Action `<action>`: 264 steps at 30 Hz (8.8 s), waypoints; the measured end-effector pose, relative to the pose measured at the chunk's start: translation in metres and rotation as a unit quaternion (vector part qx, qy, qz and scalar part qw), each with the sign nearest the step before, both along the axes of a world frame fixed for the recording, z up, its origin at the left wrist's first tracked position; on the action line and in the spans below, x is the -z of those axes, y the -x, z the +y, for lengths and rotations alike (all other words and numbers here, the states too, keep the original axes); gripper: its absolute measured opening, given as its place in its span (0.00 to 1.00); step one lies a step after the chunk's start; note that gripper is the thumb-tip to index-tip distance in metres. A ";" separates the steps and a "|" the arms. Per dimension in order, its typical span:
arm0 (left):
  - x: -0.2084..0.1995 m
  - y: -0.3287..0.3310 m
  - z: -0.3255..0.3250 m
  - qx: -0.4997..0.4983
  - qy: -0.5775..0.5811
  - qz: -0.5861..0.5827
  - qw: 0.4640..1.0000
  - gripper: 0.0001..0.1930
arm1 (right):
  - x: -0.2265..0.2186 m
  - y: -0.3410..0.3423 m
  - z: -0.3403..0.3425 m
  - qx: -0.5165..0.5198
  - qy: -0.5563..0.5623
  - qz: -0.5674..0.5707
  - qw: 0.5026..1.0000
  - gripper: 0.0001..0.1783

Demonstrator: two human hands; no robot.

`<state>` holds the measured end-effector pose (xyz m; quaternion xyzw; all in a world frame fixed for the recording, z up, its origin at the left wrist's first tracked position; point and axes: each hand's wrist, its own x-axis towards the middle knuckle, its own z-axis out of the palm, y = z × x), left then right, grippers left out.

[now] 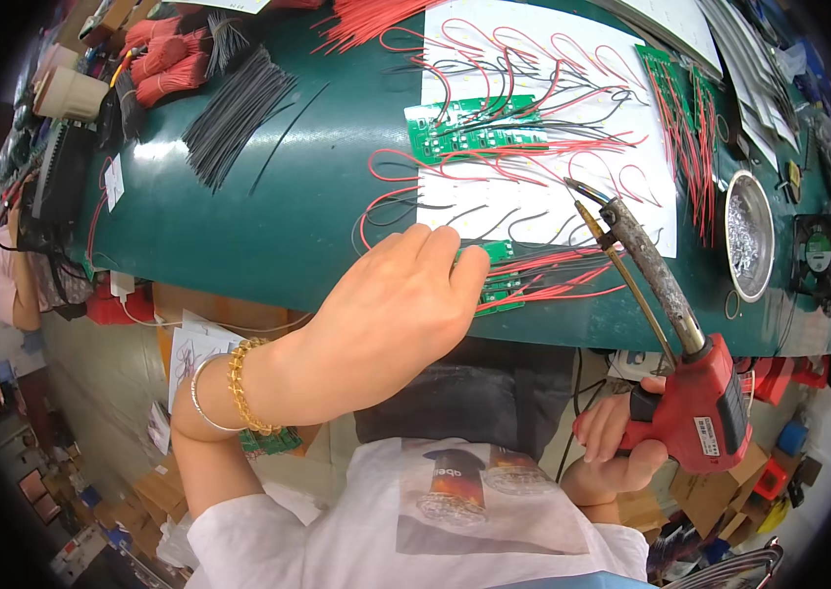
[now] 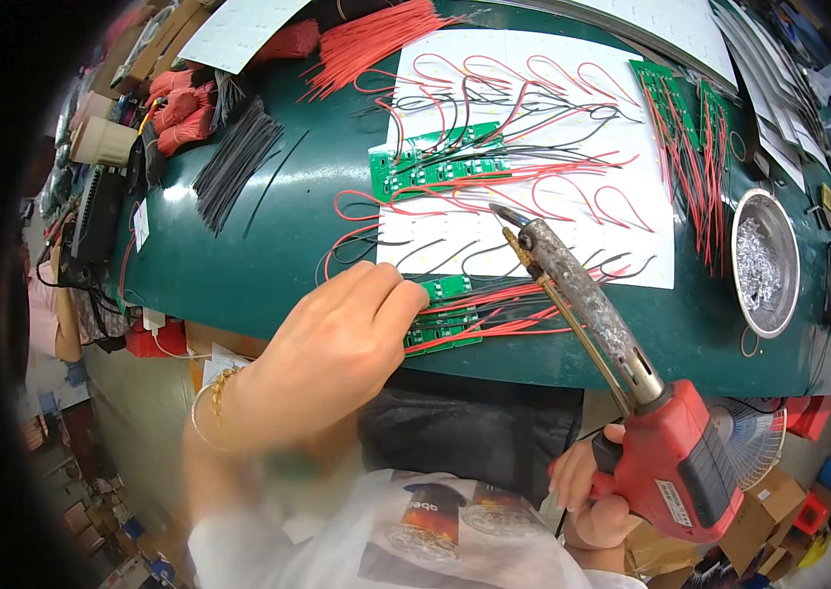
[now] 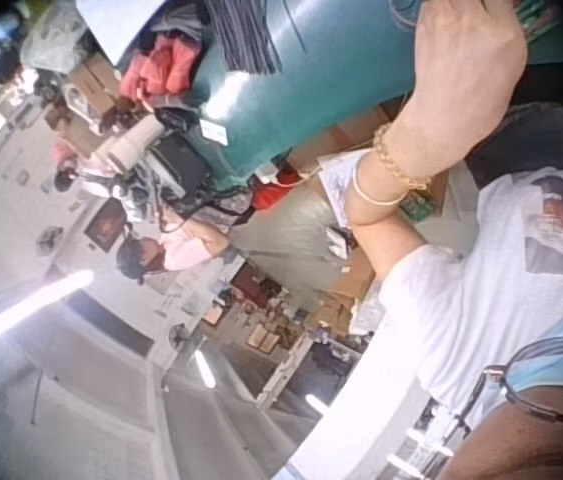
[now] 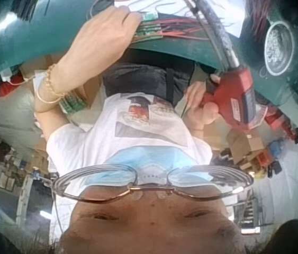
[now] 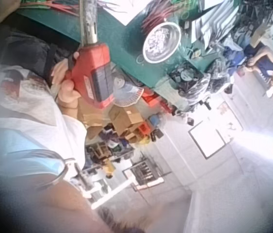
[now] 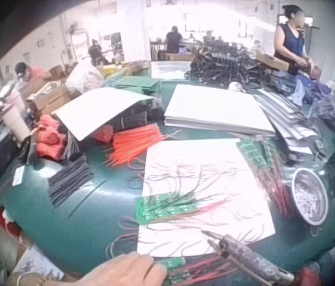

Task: The person solders wires onto an LED board using a soldering iron, attaches wires from small circuit boards to the panel, and then replaces it with a new board to solder additional wires.

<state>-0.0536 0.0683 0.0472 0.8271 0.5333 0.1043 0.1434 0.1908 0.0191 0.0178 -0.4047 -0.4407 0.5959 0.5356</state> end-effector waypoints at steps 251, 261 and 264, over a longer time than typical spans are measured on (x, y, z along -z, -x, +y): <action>0.039 -0.018 0.061 -0.087 -0.051 -0.231 0.968 0.05 | 0.003 -0.020 0.005 0.035 0.063 -0.134 0.988 0.44; 0.040 -0.019 0.061 -0.092 -0.045 -0.237 0.966 0.05 | 0.003 -0.020 0.005 0.059 0.058 -0.148 0.985 0.46; 0.039 -0.018 0.061 -0.089 -0.047 -0.232 0.968 0.06 | 0.001 -0.022 0.009 0.038 0.058 -0.112 0.991 0.47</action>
